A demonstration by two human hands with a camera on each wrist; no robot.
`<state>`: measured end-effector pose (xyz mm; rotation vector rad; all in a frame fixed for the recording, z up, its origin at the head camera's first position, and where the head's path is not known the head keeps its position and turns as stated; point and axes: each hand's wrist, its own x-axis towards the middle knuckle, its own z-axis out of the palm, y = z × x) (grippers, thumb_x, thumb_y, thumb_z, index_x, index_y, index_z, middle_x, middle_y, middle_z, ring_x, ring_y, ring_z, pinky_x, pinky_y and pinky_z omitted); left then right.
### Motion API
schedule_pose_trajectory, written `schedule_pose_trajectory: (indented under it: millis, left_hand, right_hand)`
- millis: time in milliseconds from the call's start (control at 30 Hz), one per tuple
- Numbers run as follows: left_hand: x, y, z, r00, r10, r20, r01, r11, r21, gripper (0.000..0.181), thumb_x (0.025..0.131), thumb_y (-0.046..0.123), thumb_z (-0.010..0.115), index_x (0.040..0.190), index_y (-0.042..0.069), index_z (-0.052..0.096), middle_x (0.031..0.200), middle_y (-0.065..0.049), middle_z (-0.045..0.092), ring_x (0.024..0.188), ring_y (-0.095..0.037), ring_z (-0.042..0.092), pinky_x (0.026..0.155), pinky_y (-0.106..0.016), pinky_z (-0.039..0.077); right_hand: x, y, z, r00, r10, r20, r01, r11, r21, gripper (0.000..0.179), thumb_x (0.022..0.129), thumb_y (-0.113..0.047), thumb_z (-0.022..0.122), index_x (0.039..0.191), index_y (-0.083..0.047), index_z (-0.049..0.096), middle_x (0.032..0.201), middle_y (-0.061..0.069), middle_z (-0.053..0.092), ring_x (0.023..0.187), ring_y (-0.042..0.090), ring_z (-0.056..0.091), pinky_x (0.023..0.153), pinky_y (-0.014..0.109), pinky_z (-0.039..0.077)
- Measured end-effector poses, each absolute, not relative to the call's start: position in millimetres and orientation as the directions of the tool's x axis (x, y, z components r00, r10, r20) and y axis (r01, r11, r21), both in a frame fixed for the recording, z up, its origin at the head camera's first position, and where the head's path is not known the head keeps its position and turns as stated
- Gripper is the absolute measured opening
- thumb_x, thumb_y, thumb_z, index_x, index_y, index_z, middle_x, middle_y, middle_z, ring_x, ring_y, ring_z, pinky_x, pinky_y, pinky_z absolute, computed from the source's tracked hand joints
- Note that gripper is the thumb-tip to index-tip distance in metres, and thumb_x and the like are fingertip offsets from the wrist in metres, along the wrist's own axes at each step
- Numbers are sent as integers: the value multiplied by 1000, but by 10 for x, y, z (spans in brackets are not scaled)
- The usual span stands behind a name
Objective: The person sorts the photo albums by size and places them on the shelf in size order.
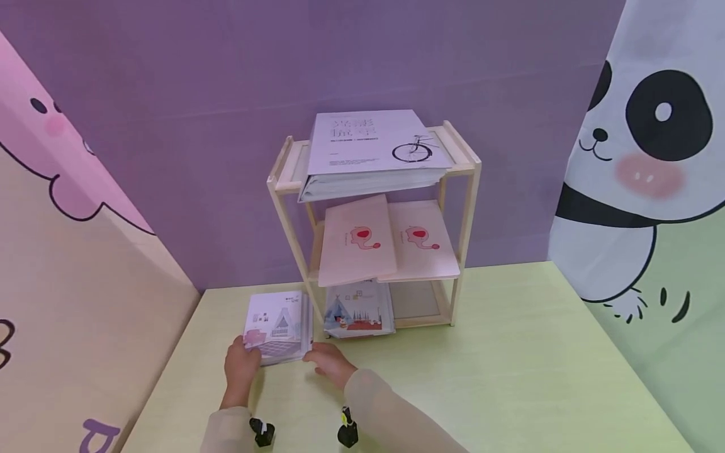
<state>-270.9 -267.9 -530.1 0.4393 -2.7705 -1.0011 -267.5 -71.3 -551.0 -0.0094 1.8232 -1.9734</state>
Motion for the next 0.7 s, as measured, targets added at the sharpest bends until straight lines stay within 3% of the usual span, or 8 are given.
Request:
schedule_pose_trajectory:
  millis: [133, 233, 300, 400, 567, 700]
  left_hand:
    - [-2725, -2667, -5312, -938, -345, 43, -234, 717, 657, 49, 83, 5, 39, 124, -23, 39, 118, -43, 47, 109, -56, 45, 91, -61, 37]
    - [-2737, -2665, -5325, -934, -357, 25, -252, 705, 663, 51, 85, 6, 37, 127, -22, 36, 124, -42, 44, 114, -56, 42, 95, -61, 35]
    - [-2744, -2665, -5331, -932, -361, 13, -262, 700, 664, 51, 86, 8, 36, 128, -20, 35, 126, -41, 43, 116, -56, 41, 96, -60, 34]
    - [-2747, -2645, -5319, -931, -365, 13, -267, 706, 656, 51, 85, 9, 36, 127, -20, 37, 126, -40, 44, 114, -56, 42, 95, -60, 35]
    - [-2734, -2622, -5286, -930, -368, 17, -268, 707, 655, 51, 83, 7, 39, 126, -20, 40, 124, -39, 47, 113, -55, 44, 93, -60, 37]
    - [-2747, -2636, -5314, -928, -370, 32, -257, 702, 664, 51, 82, 8, 42, 125, -18, 42, 121, -37, 50, 111, -53, 47, 90, -58, 39]
  right_hand:
    - [-2687, -696, -5508, -902, -316, -295, 322, -36, -946, 43, 84, -8, 59, 124, 8, 55, 123, 14, 60, 114, 26, 54, 97, 46, 43]
    - [-2702, -689, -5539, -913, -298, -279, 312, -67, -948, 25, 85, -6, 57, 105, 6, 63, 100, 4, 63, 96, 17, 55, 89, 40, 49]
    - [-2710, -694, -5551, -921, -280, -271, 308, -98, -946, 8, 84, -4, 56, 84, 3, 61, 84, -1, 56, 84, 13, 50, 83, 37, 50]
    - [-2727, -707, -5568, -928, -256, -269, 314, -151, -937, 15, 81, -1, 54, 69, -5, 47, 76, -2, 46, 78, 14, 44, 78, 37, 51]
    - [-2854, -777, -5846, -947, -237, -218, 269, -213, -939, 19, 79, -3, 58, 71, -11, 43, 76, -1, 48, 74, 14, 48, 71, 35, 54]
    - [-2899, -813, -5932, -954, -219, -204, 252, -224, -941, 27, 75, 4, 57, 65, -11, 36, 66, -2, 42, 63, 11, 46, 65, 33, 55]
